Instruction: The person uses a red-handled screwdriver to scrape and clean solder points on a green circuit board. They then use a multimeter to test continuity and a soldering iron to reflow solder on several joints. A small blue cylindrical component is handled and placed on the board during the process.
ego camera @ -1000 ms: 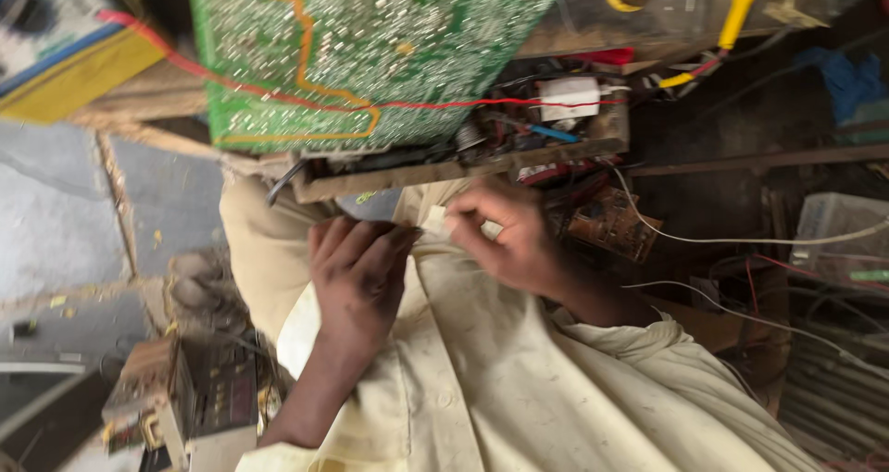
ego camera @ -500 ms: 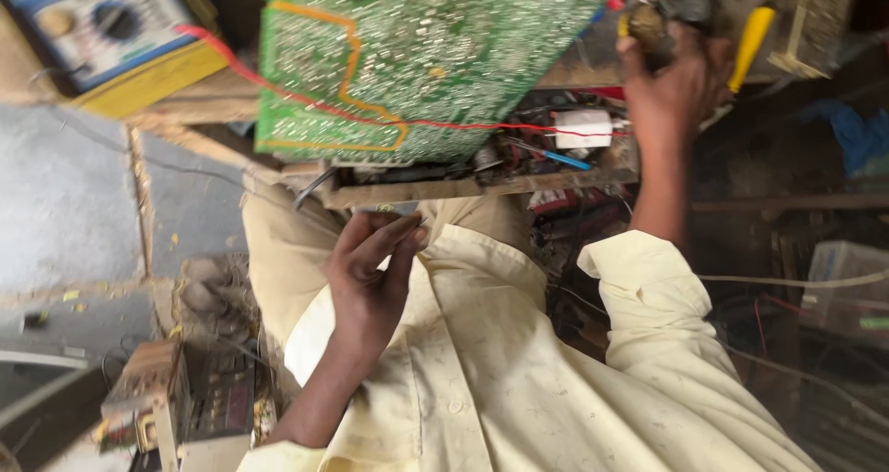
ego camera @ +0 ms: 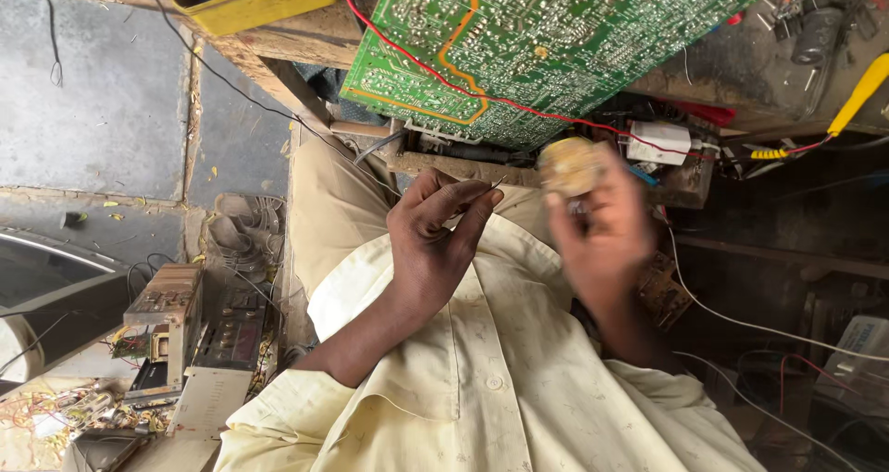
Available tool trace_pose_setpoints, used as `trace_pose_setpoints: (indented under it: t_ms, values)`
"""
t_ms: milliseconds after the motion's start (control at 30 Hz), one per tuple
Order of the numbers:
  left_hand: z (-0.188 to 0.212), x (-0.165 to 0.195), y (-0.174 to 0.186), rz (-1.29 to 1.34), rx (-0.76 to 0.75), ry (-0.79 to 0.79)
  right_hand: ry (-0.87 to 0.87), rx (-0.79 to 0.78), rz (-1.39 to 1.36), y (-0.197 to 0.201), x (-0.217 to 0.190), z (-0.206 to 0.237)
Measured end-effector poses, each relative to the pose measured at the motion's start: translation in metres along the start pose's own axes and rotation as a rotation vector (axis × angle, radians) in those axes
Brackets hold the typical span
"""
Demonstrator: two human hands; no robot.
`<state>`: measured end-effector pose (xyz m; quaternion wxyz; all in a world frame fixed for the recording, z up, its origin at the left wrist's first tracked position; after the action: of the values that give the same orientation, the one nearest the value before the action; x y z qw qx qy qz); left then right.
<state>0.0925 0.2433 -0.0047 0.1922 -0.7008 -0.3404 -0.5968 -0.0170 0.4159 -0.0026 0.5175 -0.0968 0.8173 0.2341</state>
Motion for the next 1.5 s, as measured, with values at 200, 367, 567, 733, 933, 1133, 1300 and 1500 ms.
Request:
trace_pose_setpoints:
  t_ms: [200, 367, 567, 733, 933, 1133, 1300, 1500]
  values:
    - [0.002, 0.000, -0.002, 0.030, -0.014, 0.032, 0.126, -0.098, 0.308, -0.030, -0.028, 0.004]
    - [0.002, -0.001, 0.001, 0.051, -0.008, 0.035, 0.269, -0.104, 0.425, -0.038, -0.042, 0.001]
    - [0.002, -0.003, 0.004, -0.004, 0.019, 0.013, 0.286, -0.122, 0.445, -0.042, -0.043, 0.005]
    - [0.002, -0.005, 0.005, -0.013, 0.004, 0.017, 0.293, -0.144, 0.429, -0.043, -0.045, 0.004]
    - [0.004, -0.003, 0.005, 0.001, 0.013, 0.006, 0.292, -0.140, 0.430, -0.043, -0.047, 0.004]
    - [0.004, -0.002, 0.002, 0.011, -0.004, 0.029, 0.224, -0.121, 0.391, -0.035, -0.039, 0.005]
    - [0.008, -0.002, 0.009, -0.001, -0.003, 0.046, 0.205, 0.128, 0.423, 0.009, -0.023, -0.012]
    - [0.011, -0.014, 0.019, 0.058, 0.003, 0.101, 0.112, 0.408, 0.918, 0.115, 0.027, -0.083]
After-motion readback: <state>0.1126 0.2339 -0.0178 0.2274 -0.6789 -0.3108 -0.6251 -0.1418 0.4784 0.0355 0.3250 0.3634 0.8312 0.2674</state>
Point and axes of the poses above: each hand's wrist, its own z-axis away from the middle knuckle, its own y-axis out of the back of the hand, x = y × z, the point moved 6 cm from there along -z, towards the middle knuckle, and after that the axes turned 3 degrees about -z, right-handed, at the moved point
